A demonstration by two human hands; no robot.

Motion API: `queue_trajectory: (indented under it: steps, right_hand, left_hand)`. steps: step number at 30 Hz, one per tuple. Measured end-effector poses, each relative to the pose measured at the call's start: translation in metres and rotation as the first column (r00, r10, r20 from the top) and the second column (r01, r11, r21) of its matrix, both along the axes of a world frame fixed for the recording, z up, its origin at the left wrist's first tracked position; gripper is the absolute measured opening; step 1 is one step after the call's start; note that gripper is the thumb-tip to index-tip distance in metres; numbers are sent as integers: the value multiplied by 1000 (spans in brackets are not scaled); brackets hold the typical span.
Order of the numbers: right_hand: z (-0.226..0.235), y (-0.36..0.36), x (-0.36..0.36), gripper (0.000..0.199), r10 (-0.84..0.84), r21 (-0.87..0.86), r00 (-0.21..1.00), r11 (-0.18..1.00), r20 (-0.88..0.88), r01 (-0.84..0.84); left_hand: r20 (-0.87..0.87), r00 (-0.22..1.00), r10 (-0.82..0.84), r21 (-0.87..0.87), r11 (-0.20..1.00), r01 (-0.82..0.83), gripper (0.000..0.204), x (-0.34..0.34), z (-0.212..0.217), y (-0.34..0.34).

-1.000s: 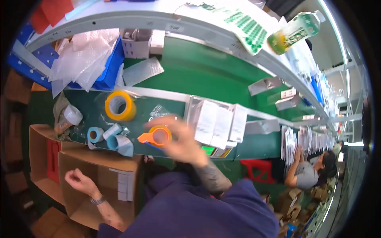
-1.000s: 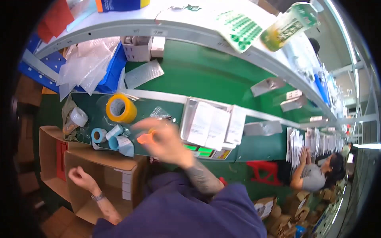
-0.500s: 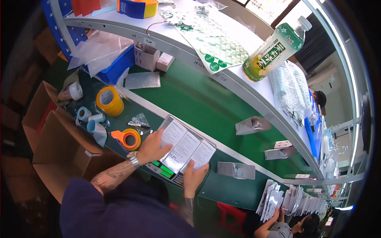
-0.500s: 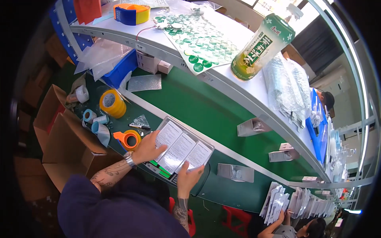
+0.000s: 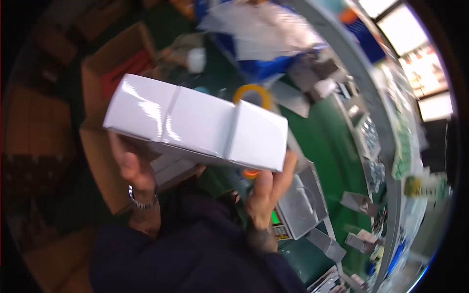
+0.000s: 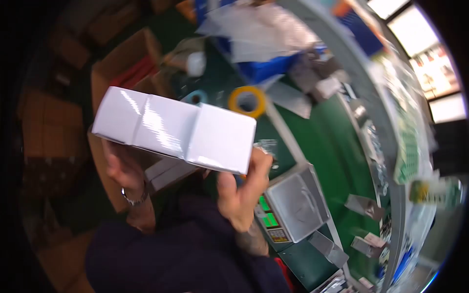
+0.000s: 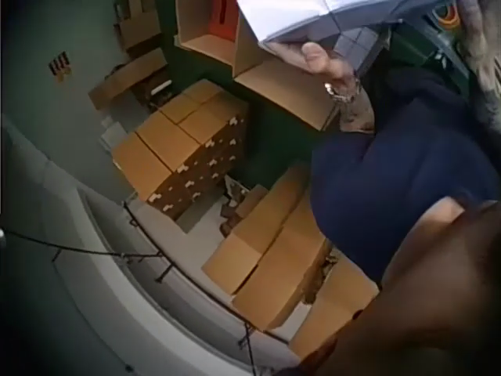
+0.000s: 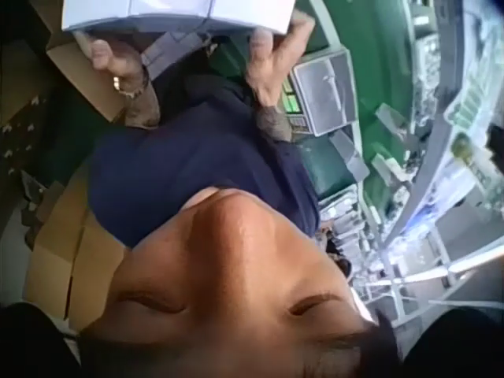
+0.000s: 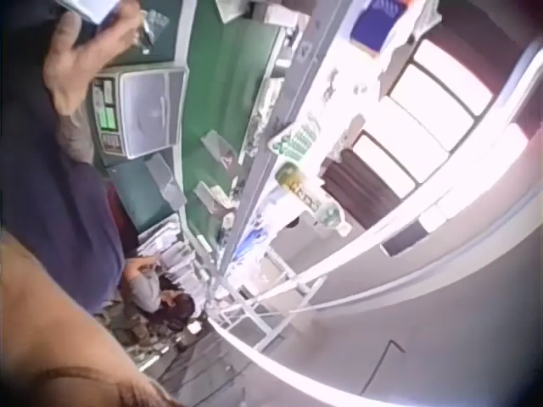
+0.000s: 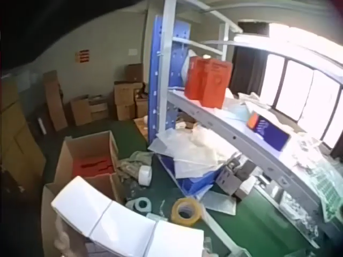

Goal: Packaging small white boxes into a larger shipping carton after weighing them on a production line.

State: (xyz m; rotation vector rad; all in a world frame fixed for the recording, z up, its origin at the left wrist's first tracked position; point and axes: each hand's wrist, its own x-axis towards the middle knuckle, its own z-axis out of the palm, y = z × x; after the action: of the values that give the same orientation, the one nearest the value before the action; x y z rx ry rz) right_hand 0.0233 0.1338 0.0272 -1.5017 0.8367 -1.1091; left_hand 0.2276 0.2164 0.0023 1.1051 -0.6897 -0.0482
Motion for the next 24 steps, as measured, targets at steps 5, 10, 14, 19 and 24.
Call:
queue_trajectory:
  steps: [5, 10, 14, 19, 24]
  right_hand:
    - [-46, 13, 194, 42, 309, 492, 934, 794, 178, -356]
    - [-250, 34, 311, 43, 273, 855, 955, 460, 119, -238]
    - [-344, 63, 328, 32, 134, 866, 989, 485, 59, -118]
    - [-384, 95, 313, 23, 319, 825, 941, 559, -116, -88]
    - [-459, 53, 230, 42, 687, 855, 640, 512, -345, -88]
  left_hand:
    - [60, 897, 438, 161, 882, -442, 62, 122, -44, 85]
    - [64, 755, 652, 716, 497, -490, 46, 166, -119, 115]
    - [45, 759, 649, 766, 465, -443, 37, 202, -218, 129]
    - [-172, 688, 705, 877, 428, -219, 41, 202, -307, 178]
    - [-321, 639, 699, 907, 421, -5, 46, 174, -395, 125]
